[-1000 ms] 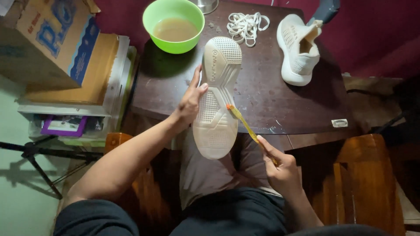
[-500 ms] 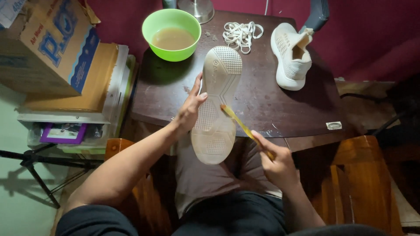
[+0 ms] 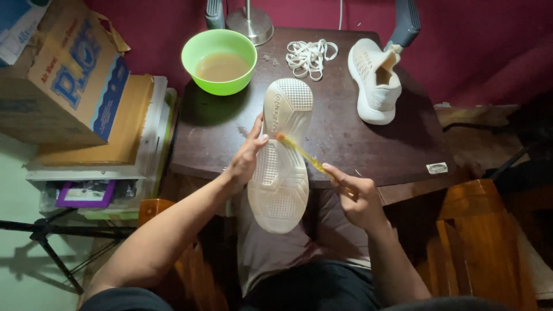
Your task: Applying a liquid adhesive or cleaning solution to the sole and edges of a white sneaker using a small brush.
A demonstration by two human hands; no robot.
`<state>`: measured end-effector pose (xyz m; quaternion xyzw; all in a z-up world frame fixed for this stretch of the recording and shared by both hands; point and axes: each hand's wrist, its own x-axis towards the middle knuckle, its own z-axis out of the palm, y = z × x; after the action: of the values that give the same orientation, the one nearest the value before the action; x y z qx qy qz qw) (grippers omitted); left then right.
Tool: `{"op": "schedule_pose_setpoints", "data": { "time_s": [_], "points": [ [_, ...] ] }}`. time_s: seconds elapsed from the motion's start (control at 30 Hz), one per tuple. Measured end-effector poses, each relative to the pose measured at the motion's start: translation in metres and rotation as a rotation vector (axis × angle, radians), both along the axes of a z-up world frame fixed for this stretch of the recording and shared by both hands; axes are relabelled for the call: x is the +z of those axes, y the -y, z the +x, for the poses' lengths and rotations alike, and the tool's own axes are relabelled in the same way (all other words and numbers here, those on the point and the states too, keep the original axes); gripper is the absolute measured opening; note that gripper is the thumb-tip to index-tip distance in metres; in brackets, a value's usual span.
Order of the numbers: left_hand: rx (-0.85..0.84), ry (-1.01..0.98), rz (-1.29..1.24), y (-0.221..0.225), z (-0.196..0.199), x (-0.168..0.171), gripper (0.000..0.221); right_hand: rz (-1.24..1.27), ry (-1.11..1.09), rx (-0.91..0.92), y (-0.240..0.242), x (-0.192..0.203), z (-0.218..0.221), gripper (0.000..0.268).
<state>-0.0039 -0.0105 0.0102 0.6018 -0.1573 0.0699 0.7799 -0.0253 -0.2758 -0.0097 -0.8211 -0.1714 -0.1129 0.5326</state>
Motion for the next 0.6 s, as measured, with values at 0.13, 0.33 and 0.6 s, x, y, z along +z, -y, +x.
{"op": "schedule_pose_setpoints", "data": {
  "time_s": [0.13, 0.33, 0.6],
  "points": [
    [-0.025, -0.023, -0.002, 0.004, -0.002, -0.009, 0.073, -0.113, 0.094, -0.103, 0.02, -0.025, 0.017, 0.05],
    [-0.071, -0.052, 0.048, -0.003, 0.003, -0.016, 0.077, -0.069, 0.041, 0.023, 0.001, 0.011, -0.003, 0.057],
    [-0.105, -0.109, 0.1, -0.009, 0.01, -0.037, 0.079, -0.054, 0.014, 0.0, -0.001, 0.025, -0.006, 0.061]
  ]
}}
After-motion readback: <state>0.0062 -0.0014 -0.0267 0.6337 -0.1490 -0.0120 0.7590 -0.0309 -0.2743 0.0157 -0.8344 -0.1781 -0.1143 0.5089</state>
